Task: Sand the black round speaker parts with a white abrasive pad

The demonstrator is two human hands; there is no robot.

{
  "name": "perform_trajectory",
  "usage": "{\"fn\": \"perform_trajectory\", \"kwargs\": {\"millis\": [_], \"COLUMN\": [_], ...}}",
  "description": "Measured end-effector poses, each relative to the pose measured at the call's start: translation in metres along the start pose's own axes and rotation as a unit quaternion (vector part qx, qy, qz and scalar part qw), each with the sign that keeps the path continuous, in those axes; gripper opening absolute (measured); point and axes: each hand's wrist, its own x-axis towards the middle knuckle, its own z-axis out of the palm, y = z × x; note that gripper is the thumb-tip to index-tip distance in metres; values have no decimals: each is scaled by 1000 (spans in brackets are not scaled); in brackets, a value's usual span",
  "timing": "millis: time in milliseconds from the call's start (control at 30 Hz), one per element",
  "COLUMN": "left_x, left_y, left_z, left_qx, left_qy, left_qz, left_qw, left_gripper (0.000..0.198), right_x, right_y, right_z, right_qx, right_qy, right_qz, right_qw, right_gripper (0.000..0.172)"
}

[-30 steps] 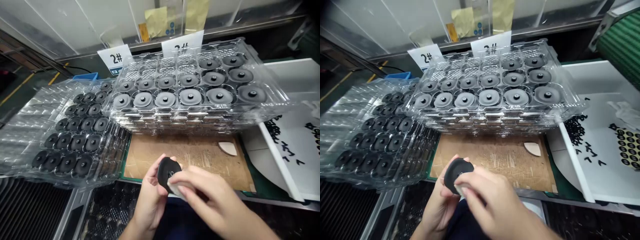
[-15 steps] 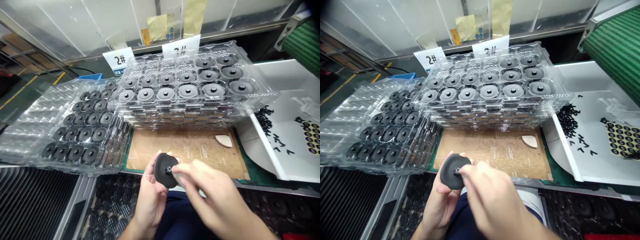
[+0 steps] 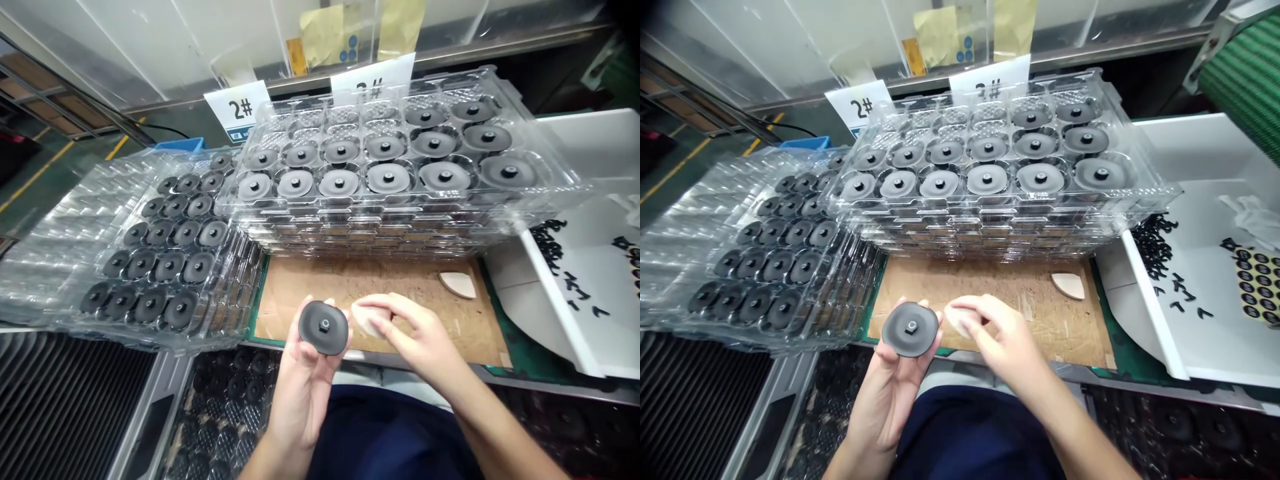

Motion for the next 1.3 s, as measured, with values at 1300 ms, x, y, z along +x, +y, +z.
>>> {"fn": "perform_trajectory", "kwargs": {"millis": [1300], "left_x": [23], "left_y": [-6], "left_z": [-8], "left_qx": [-2], "left_qy": [43], "left_qz": [10], "left_qw": [999], "left_gripper": [57], "right_x": [9], "right_y": [-28], "right_z": [18], "right_qx": [-64], "right_qy": [15], "right_qz": [-104], "right_qw": [992], "right_gripper": [18]}}
